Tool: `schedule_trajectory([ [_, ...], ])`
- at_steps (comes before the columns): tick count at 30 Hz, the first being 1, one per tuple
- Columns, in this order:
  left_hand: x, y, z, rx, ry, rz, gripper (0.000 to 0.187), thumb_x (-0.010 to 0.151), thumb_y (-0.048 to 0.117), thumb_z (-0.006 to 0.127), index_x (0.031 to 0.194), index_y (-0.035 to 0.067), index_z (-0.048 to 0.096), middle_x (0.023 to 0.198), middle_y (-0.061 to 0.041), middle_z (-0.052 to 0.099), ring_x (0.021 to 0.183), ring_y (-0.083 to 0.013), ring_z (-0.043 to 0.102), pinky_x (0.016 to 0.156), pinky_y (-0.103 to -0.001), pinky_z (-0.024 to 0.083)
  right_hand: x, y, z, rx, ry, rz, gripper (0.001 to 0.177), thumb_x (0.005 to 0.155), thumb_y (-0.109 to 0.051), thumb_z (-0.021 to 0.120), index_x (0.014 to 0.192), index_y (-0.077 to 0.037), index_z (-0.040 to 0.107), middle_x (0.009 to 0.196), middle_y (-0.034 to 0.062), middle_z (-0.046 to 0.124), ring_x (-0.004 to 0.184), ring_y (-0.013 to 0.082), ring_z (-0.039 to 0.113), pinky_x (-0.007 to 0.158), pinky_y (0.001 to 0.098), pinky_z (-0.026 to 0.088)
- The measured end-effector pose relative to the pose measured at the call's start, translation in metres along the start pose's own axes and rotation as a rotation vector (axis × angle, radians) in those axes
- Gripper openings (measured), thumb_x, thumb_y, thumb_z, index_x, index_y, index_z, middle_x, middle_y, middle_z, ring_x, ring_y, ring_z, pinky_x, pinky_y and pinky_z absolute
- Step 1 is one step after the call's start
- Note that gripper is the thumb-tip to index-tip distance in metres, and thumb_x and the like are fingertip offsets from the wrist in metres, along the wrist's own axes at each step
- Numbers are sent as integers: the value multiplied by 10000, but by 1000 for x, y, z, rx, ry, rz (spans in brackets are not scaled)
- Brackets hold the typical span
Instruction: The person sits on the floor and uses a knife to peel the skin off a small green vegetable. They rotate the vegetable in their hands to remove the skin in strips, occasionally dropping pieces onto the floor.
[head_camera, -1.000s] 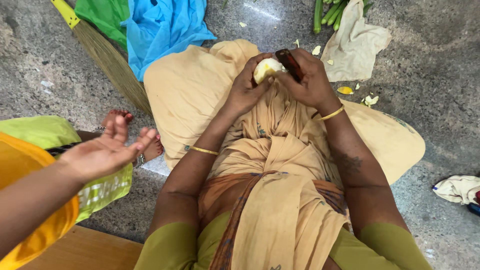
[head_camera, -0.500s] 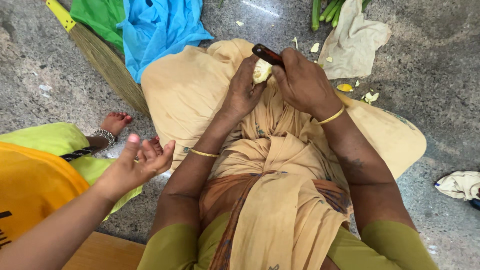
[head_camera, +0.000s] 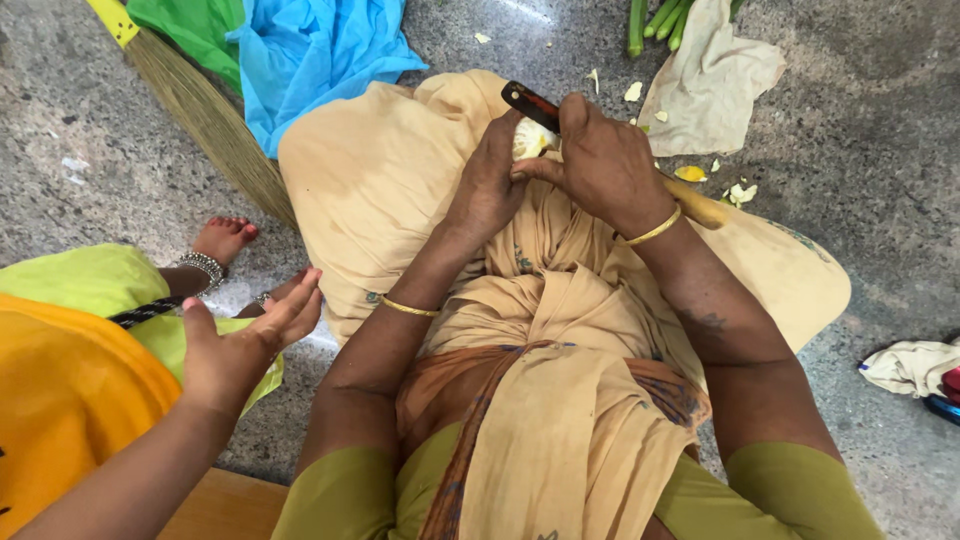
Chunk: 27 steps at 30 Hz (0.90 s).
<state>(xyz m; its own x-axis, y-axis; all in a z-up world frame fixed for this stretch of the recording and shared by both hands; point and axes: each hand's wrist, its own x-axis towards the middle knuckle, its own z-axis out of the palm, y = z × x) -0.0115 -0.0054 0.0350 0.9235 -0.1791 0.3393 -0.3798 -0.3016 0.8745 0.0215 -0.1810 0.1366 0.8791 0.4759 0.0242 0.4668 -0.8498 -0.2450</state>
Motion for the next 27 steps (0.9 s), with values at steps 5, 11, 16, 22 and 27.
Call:
schedule_trajectory([
  [5, 5, 5, 4, 14, -89, -171, 700, 865, -17, 754, 1449, 18, 370, 1317, -244, 574, 1214, -436, 608, 954, -482, 530, 2, 9, -1, 1, -102, 14, 755, 845, -732, 674, 1001, -19, 478, 745, 196, 642, 635, 411, 678, 574, 475, 538],
  [11, 11, 13, -4, -75, -187, -175, 627, 854, -29, 713, 1401, 20, 411, 1255, -228, 634, 1202, -429, 631, 956, -479, 544, 1, 16, -2, -38, -62, -40, 753, 853, -768, 641, 946, -33, 506, 675, 166, 647, 602, 400, 670, 542, 471, 524],
  [16, 10, 10, -3, -25, -282, -216, 600, 855, 14, 715, 1380, 22, 424, 1214, -237, 648, 1166, -436, 635, 954, -489, 528, -2, 23, -4, -6, -71, -109, 734, 892, -767, 615, 929, -39, 533, 648, 150, 636, 609, 383, 672, 560, 470, 523],
  [22, 12, 16, -8, -47, -356, -169, 419, 924, 44, 692, 1317, 24, 546, 1191, -220, 662, 1155, -423, 645, 958, -480, 531, -7, 27, -3, 45, -66, -166, 678, 910, -742, 621, 871, -67, 568, 625, 114, 601, 597, 339, 668, 553, 450, 507],
  [27, 16, 25, -10, -80, -335, -119, 414, 917, 35, 690, 1311, 15, 565, 1247, -208, 649, 1195, -401, 631, 995, -463, 521, -7, 27, -9, 62, -50, -186, 674, 901, -736, 629, 872, -64, 584, 683, 100, 629, 623, 336, 672, 560, 446, 501],
])
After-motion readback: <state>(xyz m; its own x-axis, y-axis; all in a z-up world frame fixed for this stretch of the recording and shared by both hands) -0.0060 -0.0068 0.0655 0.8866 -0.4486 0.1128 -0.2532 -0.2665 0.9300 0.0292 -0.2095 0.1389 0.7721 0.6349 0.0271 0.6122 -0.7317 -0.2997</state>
